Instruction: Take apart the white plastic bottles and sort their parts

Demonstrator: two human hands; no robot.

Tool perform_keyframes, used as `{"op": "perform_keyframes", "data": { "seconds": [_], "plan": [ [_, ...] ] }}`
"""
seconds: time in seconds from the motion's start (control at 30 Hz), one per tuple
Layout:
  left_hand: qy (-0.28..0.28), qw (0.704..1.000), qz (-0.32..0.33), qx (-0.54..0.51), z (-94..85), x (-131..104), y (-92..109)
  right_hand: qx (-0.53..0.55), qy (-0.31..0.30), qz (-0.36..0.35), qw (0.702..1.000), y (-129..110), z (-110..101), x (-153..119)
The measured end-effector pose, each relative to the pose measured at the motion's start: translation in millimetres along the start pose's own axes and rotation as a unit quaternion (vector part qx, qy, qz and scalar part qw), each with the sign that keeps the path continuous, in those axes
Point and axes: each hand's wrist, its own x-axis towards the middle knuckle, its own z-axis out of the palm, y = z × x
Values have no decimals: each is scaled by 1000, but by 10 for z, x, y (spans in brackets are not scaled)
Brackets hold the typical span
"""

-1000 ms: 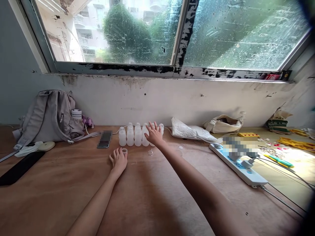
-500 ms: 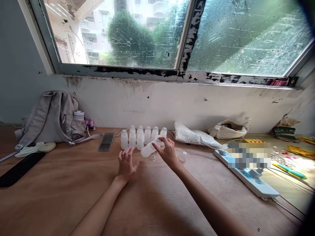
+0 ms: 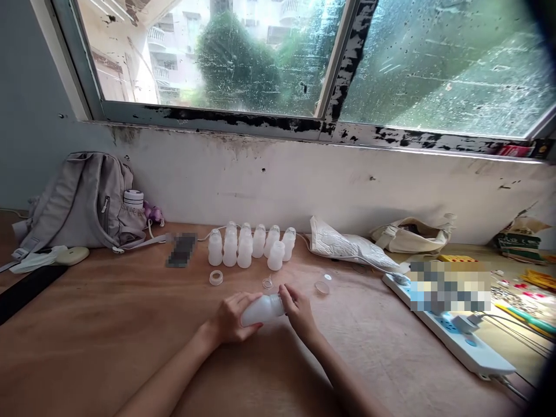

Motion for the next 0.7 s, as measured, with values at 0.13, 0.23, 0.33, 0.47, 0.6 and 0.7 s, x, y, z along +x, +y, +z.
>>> {"op": "perform_keyframes", "data": {
  "seconds": [0.13,0.23,0.33,0.47,0.6,0.7],
  "plan": [
    [-12,993,-79,-91,-45,63,83,-71,26,-41,996,5,-30,-29],
    [-57,960,-174,-210,-40,83,79,-95,17,-73,993,20,-105,-41],
    [-96,890,-256,-366,-30,73,9,-105,95,-52,989,77,-286,22],
    [-17,830,-290,-477,-43,70,-89,-123,260,31,957,265,-573,200],
    [55,801,-303,-513,-48,94,-118,-188,281,-42,940,546,-669,320],
    [52,793,-314,-520,-39,96,-116,-286,235,-74,926,724,-626,342]
  ]
}}
